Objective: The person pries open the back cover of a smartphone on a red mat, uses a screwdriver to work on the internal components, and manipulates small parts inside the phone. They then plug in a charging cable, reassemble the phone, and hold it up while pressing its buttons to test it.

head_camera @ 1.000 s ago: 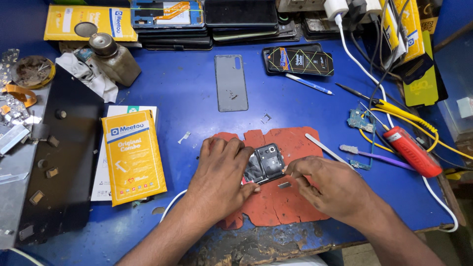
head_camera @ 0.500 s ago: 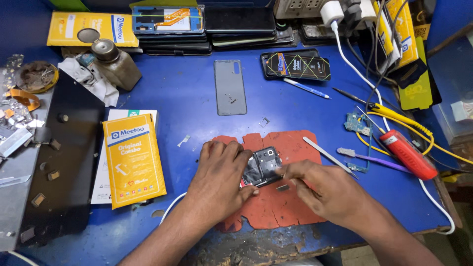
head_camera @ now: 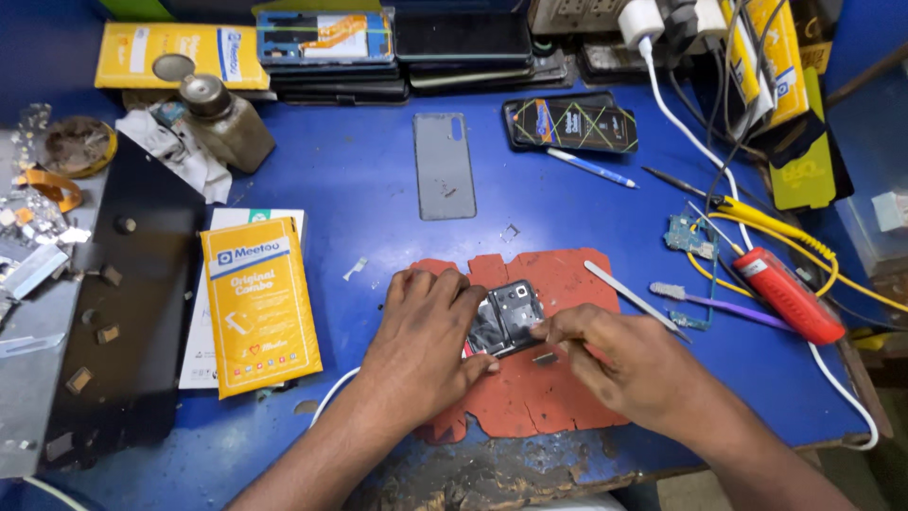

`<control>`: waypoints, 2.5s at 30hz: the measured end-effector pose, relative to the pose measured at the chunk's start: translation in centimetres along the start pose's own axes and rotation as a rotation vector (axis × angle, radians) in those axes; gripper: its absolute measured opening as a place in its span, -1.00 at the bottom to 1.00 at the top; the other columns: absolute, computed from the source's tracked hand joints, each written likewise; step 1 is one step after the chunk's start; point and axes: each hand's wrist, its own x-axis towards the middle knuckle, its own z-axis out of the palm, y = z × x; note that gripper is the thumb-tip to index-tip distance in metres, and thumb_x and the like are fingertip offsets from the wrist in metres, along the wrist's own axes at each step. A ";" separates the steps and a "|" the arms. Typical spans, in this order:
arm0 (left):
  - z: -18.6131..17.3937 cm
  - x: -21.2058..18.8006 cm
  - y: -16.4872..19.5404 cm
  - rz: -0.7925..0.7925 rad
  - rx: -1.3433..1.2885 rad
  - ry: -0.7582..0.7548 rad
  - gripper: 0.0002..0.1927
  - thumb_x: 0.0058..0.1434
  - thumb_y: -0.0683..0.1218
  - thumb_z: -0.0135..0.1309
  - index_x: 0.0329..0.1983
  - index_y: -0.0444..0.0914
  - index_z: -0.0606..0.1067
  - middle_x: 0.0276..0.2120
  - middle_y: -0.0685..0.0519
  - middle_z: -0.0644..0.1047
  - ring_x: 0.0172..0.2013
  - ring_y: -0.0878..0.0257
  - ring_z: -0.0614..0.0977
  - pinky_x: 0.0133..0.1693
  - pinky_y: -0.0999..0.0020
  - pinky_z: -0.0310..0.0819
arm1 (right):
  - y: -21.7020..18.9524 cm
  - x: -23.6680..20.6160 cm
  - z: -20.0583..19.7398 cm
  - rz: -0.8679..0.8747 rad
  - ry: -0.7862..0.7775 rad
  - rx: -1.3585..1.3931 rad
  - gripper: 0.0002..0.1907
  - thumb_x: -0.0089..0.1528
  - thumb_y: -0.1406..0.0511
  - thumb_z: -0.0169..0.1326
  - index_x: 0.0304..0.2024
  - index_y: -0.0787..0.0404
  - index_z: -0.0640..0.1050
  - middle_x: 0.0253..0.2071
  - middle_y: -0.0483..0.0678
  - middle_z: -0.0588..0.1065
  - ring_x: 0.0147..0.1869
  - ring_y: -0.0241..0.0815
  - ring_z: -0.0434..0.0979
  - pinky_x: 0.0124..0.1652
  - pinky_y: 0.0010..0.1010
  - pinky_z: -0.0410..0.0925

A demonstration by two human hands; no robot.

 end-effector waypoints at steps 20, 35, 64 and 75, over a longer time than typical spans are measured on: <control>0.1 0.1 -0.1 0.006 0.010 0.012 -0.22 -0.17 0.13 0.42 0.07 -0.36 0.48 -0.04 -0.13 0.44 0.05 -0.10 0.39 0.19 -0.08 0.10 | -1.0 0.2 -0.6 0.136 -0.037 -0.085 -0.76 0.14 0.35 0.29 -0.18 0.23 0.55 -0.34 0.00 0.64 -0.34 -0.12 0.72 -0.39 -0.36 0.53; 0.0 0.0 0.1 0.004 0.013 0.007 -0.21 -0.17 0.14 0.43 0.07 -0.35 0.48 -0.05 -0.14 0.44 0.05 -0.09 0.40 0.20 -0.09 0.09 | -1.8 0.8 -0.3 0.174 -0.031 -0.169 -0.72 0.14 0.32 0.28 -0.12 0.22 0.56 -0.29 0.02 0.65 -0.31 -0.10 0.70 -0.35 -0.35 0.53; 0.4 0.0 -0.8 -0.042 -0.162 0.243 -0.53 0.13 0.03 0.25 0.00 -0.35 0.53 -0.14 -0.10 0.54 -0.02 -0.04 0.50 0.13 -0.06 0.17 | 9.5 17.2 6.6 0.166 0.251 0.505 -0.58 0.26 0.62 0.07 0.05 0.22 0.27 -0.12 0.00 0.54 0.02 -0.19 0.67 -0.01 -0.45 0.55; 0.0 0.6 -1.3 -0.297 -0.544 0.423 -0.72 0.22 -0.14 0.18 -0.02 -0.33 0.51 -0.23 -0.08 0.58 -0.28 0.08 0.65 -0.19 0.20 0.54 | 4.3 11.0 2.5 0.225 0.361 0.893 -0.59 0.26 0.61 0.08 0.02 0.22 0.25 -0.09 0.05 0.49 0.09 -0.01 0.65 0.14 -0.26 0.56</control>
